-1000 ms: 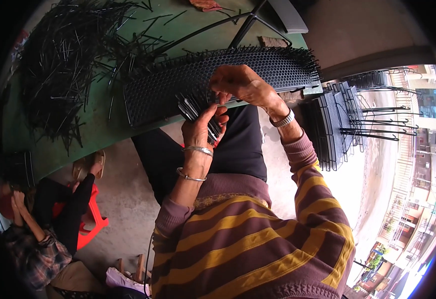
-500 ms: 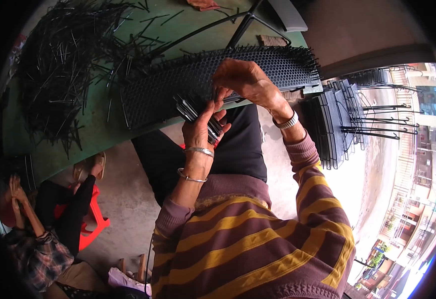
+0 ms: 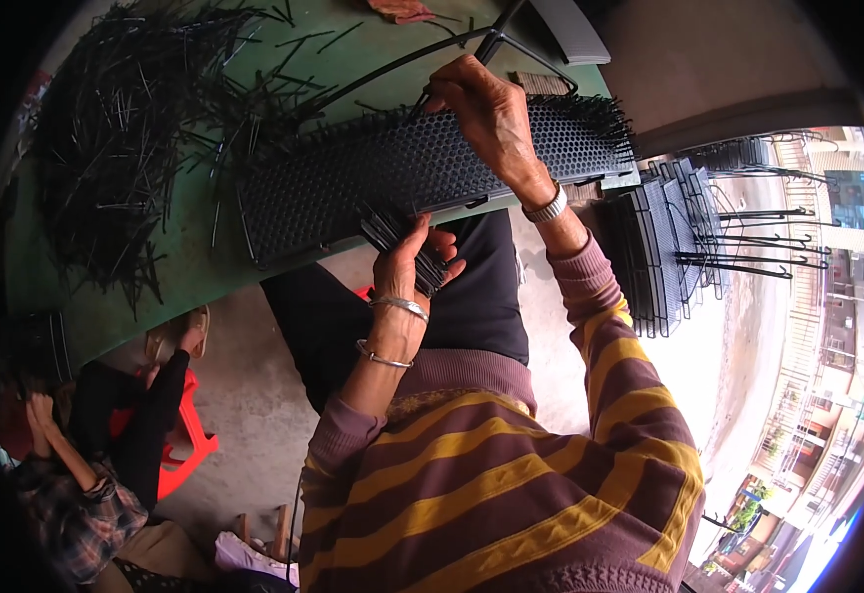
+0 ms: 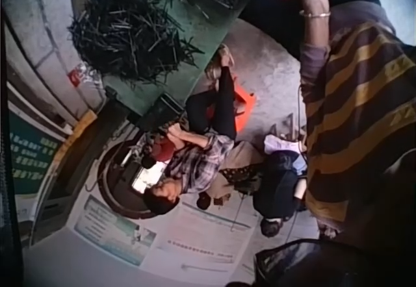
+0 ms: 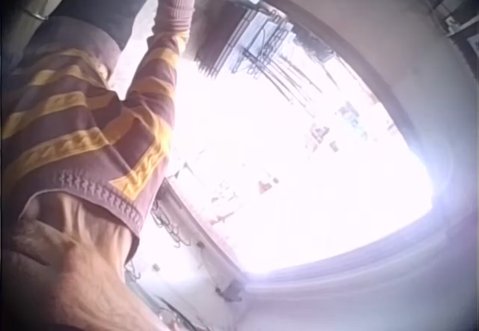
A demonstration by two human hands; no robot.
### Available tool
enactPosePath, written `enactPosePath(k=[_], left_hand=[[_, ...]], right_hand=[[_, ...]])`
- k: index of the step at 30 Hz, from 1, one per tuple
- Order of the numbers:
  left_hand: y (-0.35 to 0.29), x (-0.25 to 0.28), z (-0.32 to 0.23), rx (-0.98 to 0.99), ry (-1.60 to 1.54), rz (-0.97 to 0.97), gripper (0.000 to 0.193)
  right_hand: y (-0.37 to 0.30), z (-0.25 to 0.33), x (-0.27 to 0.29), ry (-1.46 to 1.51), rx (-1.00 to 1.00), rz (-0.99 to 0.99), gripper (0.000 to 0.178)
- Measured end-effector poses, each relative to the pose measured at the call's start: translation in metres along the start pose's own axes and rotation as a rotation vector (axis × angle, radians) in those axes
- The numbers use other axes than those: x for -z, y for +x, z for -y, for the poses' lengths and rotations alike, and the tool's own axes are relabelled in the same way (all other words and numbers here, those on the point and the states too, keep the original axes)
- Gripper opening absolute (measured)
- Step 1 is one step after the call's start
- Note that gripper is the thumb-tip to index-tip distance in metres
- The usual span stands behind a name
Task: Inserting and securing thin black strips into a mesh frame using a tool.
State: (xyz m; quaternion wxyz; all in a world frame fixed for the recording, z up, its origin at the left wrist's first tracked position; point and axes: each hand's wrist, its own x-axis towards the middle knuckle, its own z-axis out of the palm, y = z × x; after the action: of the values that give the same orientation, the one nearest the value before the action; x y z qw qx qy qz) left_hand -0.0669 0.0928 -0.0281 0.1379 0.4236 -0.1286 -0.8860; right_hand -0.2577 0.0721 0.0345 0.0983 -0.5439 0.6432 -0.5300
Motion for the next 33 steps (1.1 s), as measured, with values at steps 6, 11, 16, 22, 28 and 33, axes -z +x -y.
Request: enactPosePath(k=[6,11,16,22,28,33], left_hand=[[0.007,0.009,0.001,0.006,-0.008,0.095,0.018],[-0.005,-0.003,-0.003,-0.005,-0.019,0.051,0.017],[-0.008,-0.004,-0.002,-0.054,-0.051,0.079,0.015],[-0.002,0.002,-0.002,-0.080,-0.037,0.119,0.014],[-0.001,0.001,-0.001,-0.118,-0.021,0.153,0.017],[-0.007,-0.005,-0.005,-0.153,-0.013,0.122,0.019]], right_hand=[[0.006,-0.004,0.005,-0.084,0.048,0.031,0.006],[0.011,-0.006,0.011,-0.155,0.113,0.111,0.007],[0.013,-0.003,0.012,-0.117,0.127,0.183,0.008],[0.019,-0.005,0.011,-0.153,0.125,0.238,0.009],[0.013,-0.019,0.004,-0.148,0.156,0.213,0.005],[0.003,-0.026,-0.007,-0.520,0.275,0.134,0.007]])
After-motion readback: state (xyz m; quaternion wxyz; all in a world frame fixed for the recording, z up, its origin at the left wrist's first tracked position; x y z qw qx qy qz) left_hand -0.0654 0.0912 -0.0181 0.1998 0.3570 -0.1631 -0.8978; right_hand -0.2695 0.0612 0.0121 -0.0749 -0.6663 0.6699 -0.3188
